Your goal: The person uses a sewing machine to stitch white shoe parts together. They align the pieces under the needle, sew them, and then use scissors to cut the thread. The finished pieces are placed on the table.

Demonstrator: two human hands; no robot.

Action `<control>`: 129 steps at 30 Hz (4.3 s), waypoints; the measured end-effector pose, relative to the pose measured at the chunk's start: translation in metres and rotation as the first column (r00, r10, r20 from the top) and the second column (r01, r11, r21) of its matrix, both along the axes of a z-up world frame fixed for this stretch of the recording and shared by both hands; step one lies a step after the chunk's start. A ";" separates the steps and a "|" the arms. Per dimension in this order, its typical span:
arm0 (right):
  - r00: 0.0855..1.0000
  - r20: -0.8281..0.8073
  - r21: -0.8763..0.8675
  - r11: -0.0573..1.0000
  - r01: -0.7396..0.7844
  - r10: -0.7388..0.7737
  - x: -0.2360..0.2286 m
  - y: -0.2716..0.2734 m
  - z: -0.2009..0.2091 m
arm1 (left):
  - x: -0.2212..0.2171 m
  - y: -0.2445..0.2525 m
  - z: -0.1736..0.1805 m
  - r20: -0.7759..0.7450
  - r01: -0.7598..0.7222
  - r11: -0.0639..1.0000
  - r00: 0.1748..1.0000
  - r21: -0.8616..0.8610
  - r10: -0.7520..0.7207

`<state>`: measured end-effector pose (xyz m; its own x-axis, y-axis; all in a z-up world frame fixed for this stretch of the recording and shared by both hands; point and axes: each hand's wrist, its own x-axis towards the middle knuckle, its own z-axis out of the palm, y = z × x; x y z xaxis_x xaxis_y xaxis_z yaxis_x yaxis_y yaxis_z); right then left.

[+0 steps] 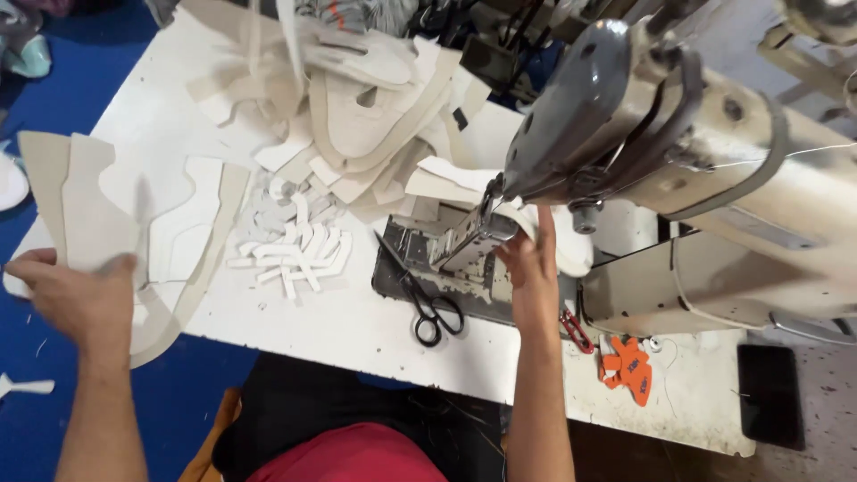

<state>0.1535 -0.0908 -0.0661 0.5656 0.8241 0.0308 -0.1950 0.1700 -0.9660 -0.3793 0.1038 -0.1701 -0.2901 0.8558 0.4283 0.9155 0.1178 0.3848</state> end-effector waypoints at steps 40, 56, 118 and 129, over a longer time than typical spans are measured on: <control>0.962 0.265 -0.501 0.862 0.079 0.065 -0.117 -0.069 -0.070 | 0.153 -0.044 0.089 0.066 0.671 0.738 0.742 -0.076 -0.667; 0.980 -0.078 -0.299 0.933 -0.200 0.185 -0.095 -0.067 -0.073 | 0.297 -0.129 0.070 0.924 0.913 0.372 0.275 -0.165 -0.266; 0.958 0.206 -0.412 0.905 -0.101 0.201 -0.113 -0.059 -0.049 | 0.259 -0.146 0.046 0.851 0.891 0.454 0.212 0.034 -0.480; 0.981 0.046 -0.333 0.929 -0.162 0.188 -0.115 -0.079 -0.033 | 0.285 -0.148 0.063 0.972 0.892 0.447 -0.155 0.060 0.178</control>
<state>0.0381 -0.1697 -0.0995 0.4179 0.8815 -0.2197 -0.1173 -0.1875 -0.9752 -0.0945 -0.0445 -0.1071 0.6271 0.7063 -0.3284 -0.1996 0.5532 0.8088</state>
